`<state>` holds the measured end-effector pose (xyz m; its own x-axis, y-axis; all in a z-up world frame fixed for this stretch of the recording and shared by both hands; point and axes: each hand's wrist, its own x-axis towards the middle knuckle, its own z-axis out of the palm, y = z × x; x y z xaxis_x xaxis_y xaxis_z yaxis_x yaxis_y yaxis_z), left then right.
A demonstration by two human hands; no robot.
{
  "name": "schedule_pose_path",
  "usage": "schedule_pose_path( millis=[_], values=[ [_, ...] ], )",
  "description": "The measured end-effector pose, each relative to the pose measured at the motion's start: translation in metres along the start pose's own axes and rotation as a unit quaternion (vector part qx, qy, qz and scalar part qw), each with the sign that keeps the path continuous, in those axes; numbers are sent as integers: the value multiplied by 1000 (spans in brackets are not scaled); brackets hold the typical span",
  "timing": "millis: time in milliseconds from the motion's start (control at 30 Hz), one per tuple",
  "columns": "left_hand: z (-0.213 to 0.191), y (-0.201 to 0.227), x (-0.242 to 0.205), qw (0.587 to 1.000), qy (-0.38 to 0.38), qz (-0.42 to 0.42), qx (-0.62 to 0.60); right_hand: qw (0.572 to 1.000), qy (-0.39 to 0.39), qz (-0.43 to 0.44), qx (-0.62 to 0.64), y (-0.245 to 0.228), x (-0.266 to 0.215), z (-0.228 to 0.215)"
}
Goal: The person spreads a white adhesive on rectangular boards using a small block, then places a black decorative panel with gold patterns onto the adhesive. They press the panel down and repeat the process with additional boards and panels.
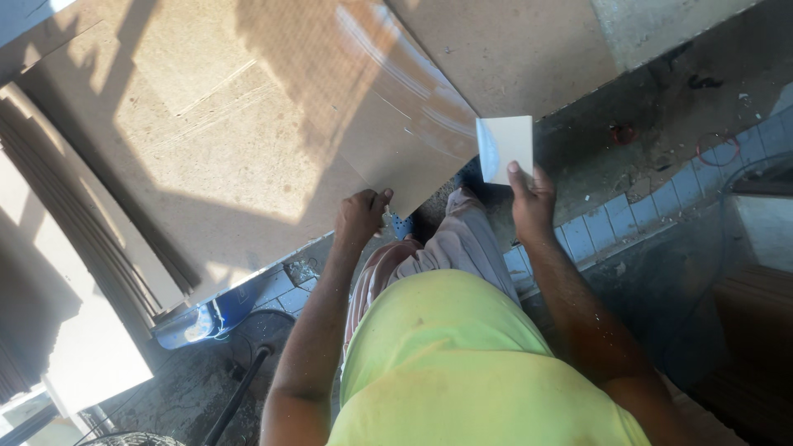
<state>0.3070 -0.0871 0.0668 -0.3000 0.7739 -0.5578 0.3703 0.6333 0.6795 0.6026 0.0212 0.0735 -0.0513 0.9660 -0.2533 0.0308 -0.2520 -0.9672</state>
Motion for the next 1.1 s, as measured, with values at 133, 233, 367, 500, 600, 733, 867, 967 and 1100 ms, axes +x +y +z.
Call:
schedule_pose_path(
  millis=[133,233,367,500,600,733,867,967,1100],
  values=[
    [-18,8,20,962,121,34,244,960,-48,-141,-237,-2,7,11],
    [-40,7,43,908,201,125,347,823,-58,-382,-417,9,20,28],
    [-43,-4,51,927,147,106,329,719,-78,-472,-505,32,4,44],
    [-42,-9,53,926,133,96,339,711,-179,-489,-472,30,-58,26],
    [-37,-14,51,928,126,99,336,728,-166,-480,-461,11,-53,13],
    [-44,-14,51,925,139,113,336,735,-45,-418,-533,-17,8,35],
    [-45,-13,48,926,142,119,330,731,-178,-446,-485,-19,-15,70],
    [-47,-15,48,927,144,108,330,699,-311,-505,-399,-19,-49,84],
    [-49,-25,51,922,173,136,319,747,-270,-474,-380,-38,-4,90]
  ],
)
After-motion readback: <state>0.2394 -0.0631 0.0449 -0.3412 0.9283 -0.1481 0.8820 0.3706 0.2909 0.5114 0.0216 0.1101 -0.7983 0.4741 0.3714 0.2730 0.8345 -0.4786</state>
